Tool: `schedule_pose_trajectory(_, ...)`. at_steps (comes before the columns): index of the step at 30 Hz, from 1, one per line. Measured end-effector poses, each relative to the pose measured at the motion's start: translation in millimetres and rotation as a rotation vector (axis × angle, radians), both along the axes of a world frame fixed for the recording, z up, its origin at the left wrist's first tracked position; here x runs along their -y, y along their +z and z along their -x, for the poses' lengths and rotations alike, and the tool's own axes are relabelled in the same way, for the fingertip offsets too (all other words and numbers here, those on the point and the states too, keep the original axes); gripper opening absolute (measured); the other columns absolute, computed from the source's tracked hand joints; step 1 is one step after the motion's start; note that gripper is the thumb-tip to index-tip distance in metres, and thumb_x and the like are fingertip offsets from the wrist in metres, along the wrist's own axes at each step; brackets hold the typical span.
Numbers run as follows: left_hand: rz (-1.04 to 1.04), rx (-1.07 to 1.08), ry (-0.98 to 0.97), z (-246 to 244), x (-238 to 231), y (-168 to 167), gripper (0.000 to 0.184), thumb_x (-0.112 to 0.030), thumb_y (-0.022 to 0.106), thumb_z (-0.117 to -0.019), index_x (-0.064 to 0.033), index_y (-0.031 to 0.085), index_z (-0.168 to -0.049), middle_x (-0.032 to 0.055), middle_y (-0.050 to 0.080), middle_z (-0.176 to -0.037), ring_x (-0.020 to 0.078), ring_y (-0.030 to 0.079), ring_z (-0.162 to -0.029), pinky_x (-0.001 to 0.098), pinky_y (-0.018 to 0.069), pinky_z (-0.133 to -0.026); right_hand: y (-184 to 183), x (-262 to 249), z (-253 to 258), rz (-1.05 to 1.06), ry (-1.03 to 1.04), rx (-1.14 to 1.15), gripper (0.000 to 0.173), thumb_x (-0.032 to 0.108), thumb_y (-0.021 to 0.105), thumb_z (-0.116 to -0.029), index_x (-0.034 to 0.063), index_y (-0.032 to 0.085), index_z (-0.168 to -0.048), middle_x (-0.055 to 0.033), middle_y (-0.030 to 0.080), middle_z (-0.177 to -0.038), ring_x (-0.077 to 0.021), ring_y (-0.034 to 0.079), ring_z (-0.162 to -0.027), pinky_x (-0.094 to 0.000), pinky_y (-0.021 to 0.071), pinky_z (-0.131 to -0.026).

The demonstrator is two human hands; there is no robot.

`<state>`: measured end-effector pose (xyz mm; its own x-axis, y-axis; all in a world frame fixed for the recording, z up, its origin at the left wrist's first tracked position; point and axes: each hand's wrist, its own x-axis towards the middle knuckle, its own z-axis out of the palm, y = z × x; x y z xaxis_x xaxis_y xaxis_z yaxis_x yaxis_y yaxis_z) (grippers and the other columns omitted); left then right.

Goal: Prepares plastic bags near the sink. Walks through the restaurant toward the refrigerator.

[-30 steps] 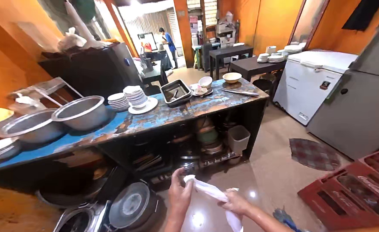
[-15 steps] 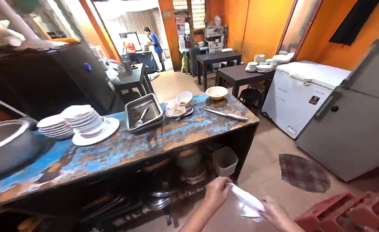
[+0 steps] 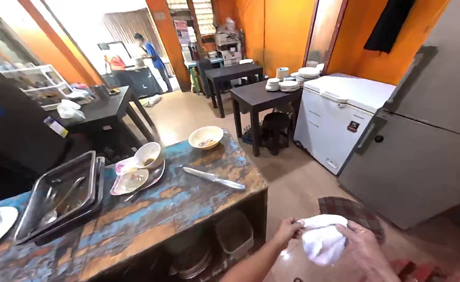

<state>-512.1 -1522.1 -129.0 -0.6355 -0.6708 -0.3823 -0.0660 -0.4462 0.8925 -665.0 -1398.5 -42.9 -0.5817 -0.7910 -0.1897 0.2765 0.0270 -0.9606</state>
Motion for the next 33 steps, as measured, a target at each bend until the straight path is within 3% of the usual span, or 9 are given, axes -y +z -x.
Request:
schedule_pose_trajectory(4,-0.304,0.004,-0.029,88,1,-16,0.007,-0.007,0.048,-0.1045,-0.0066,0.055,-0.105,-0.0019,0.059,-0.072,0.0054,0.056,-0.058,0.0206,0.0477,-0.055,-13,66,54,-0.092,-0.126,-0.225,0.008,-0.002,0.069,-0.093,-0.0052,0.07,-0.1,-0.0079,0.072,-0.086,-0.0103,0.069,-0.076,-0.0287,0.06,-0.074)
schedule_pose_trajectory(7,-0.295,0.076,-0.108,134,12,-18,0.008,-0.007,0.056,-0.1026,-0.0041,0.055,-0.11,-0.0019,0.057,-0.072,0.0044,0.052,-0.055,0.0193,0.0449,-0.052,-36,91,102,-0.222,-0.044,-0.64,0.013,0.005,0.074,-0.0913,-0.0053,0.074,-0.1,-0.0183,0.073,-0.096,-0.0267,0.07,-0.091,-0.0492,0.0559,-0.088)
schedule_pose_trajectory(10,0.019,0.241,-0.226,166,41,-19,0.018,-0.017,0.06,-0.1022,0.0013,0.06,-0.106,0.0033,0.06,-0.081,0.0093,0.056,-0.065,0.0268,0.0505,-0.064,-56,102,153,-0.305,-0.024,-0.791,0.017,0.007,0.074,-0.0922,-0.0079,0.073,-0.1,-0.0264,0.071,-0.103,-0.0403,0.068,-0.1,-0.0618,0.0511,-0.093)
schedule_pose_trajectory(13,0.493,0.424,-0.513,200,76,4,0.035,-0.025,0.06,-0.1035,0.0088,0.067,-0.11,0.0228,0.07,-0.101,0.0323,0.069,-0.093,0.0519,0.0535,-0.09,-70,114,191,-0.345,-0.088,-0.815,0.02,0.007,0.074,-0.0913,-0.0109,0.072,-0.101,-0.0295,0.07,-0.102,-0.044,0.068,-0.1,-0.0639,0.0506,-0.091)
schedule_pose_trajectory(16,0.835,0.512,-0.767,238,96,31,0.035,-0.024,0.055,-0.1058,0.008,0.069,-0.112,0.0284,0.07,-0.111,0.044,0.067,-0.112,0.062,0.0496,-0.097,-72,135,212,-0.448,-0.13,-0.803,0.026,0.011,0.072,-0.0944,-0.012,0.07,-0.106,-0.0318,0.069,-0.107,-0.0469,0.066,-0.105,-0.0655,0.0484,-0.094)
schedule_pose_trajectory(19,0.952,0.467,-0.872,276,124,39,0.033,-0.02,0.053,-0.1059,0.0088,0.068,-0.113,0.0287,0.069,-0.113,0.0446,0.065,-0.115,0.0618,0.0489,-0.098,-69,165,233,-0.522,-0.161,-0.807,0.028,0.013,0.071,-0.0948,-0.0127,0.069,-0.107,-0.033,0.068,-0.11,-0.048,0.064,-0.109,-0.0652,0.0466,-0.097)
schedule_pose_trajectory(24,1.034,0.25,-0.765,330,210,27,0.028,-0.02,0.06,-0.1019,0.0038,0.071,-0.111,0.0244,0.072,-0.108,0.041,0.068,-0.109,0.061,0.0514,-0.097,-77,206,266,-0.425,-0.15,-0.921,0.023,0.007,0.07,-0.0922,-0.0107,0.071,-0.107,-0.0286,0.07,-0.108,-0.042,0.068,-0.106,-0.0601,0.0517,-0.097)
schedule_pose_trajectory(30,0.847,0.202,-0.68,345,327,48,0.028,-0.02,0.06,-0.1026,0.0017,0.072,-0.116,0.0215,0.07,-0.114,0.0341,0.066,-0.112,0.0537,0.0501,-0.101,-73,274,290,-0.108,-0.157,-0.801,0.033,0.016,0.074,-0.0874,-0.0075,0.071,-0.111,-0.0199,0.071,-0.109,-0.0222,0.069,-0.103,-0.0377,0.0572,-0.094)
schedule_pose_trajectory(33,0.771,0.073,-0.591,334,365,62,0.024,-0.018,0.065,-0.0984,0.0014,0.074,-0.11,0.0164,0.071,-0.106,0.0237,0.067,-0.1,0.0438,0.0528,-0.093,-62,316,289,-0.03,-0.048,-0.881,0.035,0.02,0.077,-0.0831,-0.005,0.072,-0.107,-0.0158,0.072,-0.104,-0.0195,0.07,-0.097,-0.0366,0.0585,-0.089)
